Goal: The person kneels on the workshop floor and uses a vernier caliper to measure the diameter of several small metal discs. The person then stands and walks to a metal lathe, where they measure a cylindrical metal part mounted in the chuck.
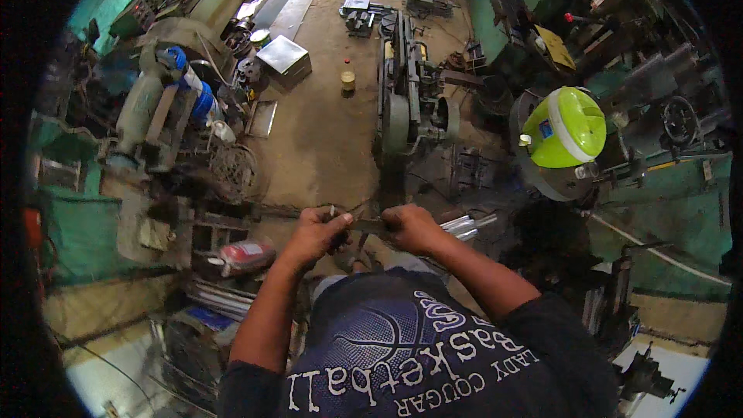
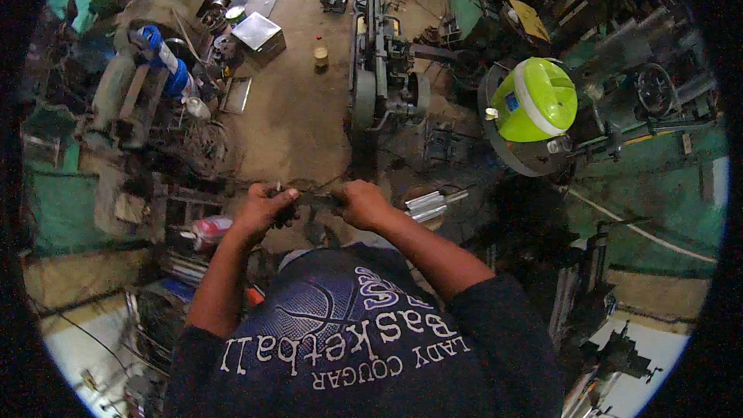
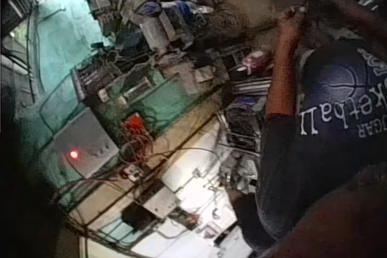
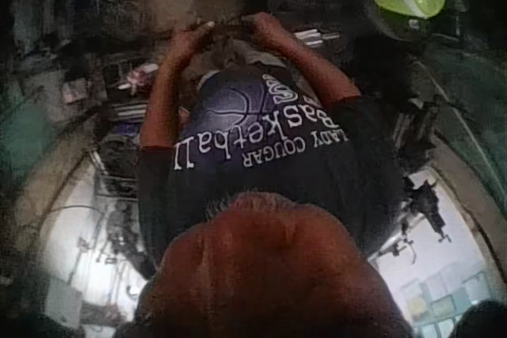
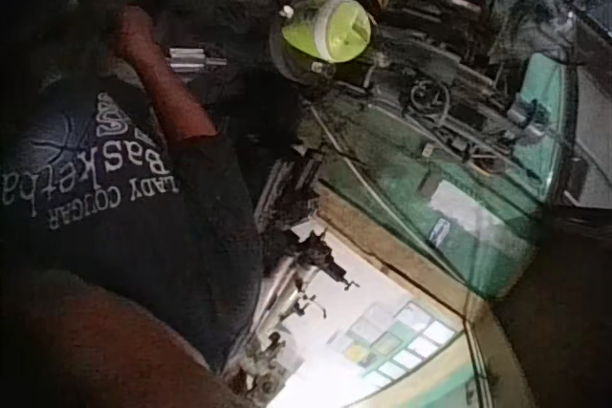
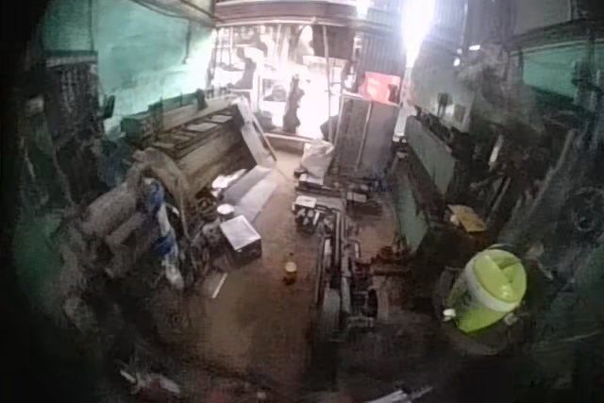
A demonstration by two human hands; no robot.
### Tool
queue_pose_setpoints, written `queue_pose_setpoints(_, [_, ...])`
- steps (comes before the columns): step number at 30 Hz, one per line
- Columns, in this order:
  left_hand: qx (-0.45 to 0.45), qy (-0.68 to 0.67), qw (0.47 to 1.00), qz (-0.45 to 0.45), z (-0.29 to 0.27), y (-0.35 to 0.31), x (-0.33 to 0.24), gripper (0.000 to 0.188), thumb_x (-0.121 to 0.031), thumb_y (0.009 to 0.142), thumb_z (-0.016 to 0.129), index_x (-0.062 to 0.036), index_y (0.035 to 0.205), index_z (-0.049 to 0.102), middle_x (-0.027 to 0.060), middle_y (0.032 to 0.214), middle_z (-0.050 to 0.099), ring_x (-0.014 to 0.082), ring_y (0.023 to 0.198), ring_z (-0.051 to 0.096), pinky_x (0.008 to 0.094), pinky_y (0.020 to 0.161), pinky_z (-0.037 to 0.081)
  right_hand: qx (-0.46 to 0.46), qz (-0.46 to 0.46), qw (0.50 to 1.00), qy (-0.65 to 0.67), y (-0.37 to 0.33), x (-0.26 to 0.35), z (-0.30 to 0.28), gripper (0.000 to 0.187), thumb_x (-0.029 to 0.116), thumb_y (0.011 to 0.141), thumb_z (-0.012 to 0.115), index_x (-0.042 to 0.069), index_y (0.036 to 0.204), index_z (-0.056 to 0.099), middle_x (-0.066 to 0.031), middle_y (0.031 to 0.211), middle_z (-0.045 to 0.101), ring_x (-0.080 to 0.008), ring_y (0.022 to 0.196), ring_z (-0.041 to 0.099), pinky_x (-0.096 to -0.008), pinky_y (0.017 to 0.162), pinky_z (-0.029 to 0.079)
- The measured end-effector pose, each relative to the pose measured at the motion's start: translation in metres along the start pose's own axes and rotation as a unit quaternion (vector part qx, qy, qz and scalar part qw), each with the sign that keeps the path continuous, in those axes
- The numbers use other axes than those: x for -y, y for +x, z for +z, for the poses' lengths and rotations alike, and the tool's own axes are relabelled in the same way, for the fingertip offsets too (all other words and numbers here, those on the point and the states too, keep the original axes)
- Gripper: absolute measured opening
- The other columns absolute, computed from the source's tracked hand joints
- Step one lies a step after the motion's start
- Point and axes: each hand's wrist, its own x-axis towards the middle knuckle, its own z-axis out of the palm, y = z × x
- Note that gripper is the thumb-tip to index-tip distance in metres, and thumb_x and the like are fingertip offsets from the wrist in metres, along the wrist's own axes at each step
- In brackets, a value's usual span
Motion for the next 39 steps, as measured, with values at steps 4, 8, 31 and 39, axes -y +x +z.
queue_pose_setpoints(4, [-0.008, -0.023, 0.998, 0.051, -0.084, 0.028, -0.047, 0.037, -0.027, 0.090, 0.069, 0.0026, 0.110, 0.063, 0.0098, 0.088, 0.069, 0.0145, 0.072, 0.064, 0.0285, 0.061, 0.049, -0.047, 0.015, 0.992, 0.114, 0.092, 0.019, -0.020, 0.029, 0.019, 0.075, 0.073, 0.009, 0.102, 0.071, -0.0184, 0.092, 0.070, -0.0372, 0.085, 0.067, -0.0465, 0.076, 0.051])
queue_pose_setpoints(8, [-0.059, -0.040, 0.995, 0.067, -0.155, 0.059, -0.056, 0.045, -0.021, 0.086, 0.073, 0.0057, 0.121, 0.060, 0.0137, 0.096, 0.069, 0.0183, 0.080, 0.066, 0.0305, 0.072, 0.053, -0.081, 0.041, 0.937, 0.337, 0.200, 0.006, -0.054, 0.031, 0.006, 0.071, 0.078, -0.001, 0.100, 0.069, -0.0114, 0.088, 0.072, -0.0174, 0.077, 0.065, -0.0360, 0.073, 0.051])
queue_pose_setpoints(31, [-0.175, 0.299, 0.924, 0.163, -0.446, 0.550, -0.351, 0.041, -0.014, 0.087, 0.071, 0.0051, 0.121, 0.060, 0.0160, 0.112, 0.065, 0.0244, 0.105, 0.062, 0.0340, 0.094, 0.047, -0.252, 0.114, 0.684, 0.675, 0.833, -0.031, -0.306, 0.020, 0.014, 0.085, 0.075, 0.004, 0.099, 0.064, -0.0042, 0.079, 0.065, -0.0131, 0.064, 0.057, -0.0287, 0.049, 0.040])
queue_pose_setpoints(39, [0.188, 0.330, 0.909, 0.171, -0.370, 0.774, -0.464, 0.038, -0.014, 0.092, 0.064, 0.0049, 0.124, 0.055, 0.0134, 0.100, 0.064, 0.0203, 0.090, 0.062, 0.0341, 0.083, 0.050, -0.449, 0.167, 0.512, 0.713, 0.858, -0.117, -0.359, 0.012, 0.006, 0.084, 0.072, 0.002, 0.092, 0.064, -0.0049, 0.077, 0.066, -0.0110, 0.061, 0.056, -0.0282, 0.052, 0.044])
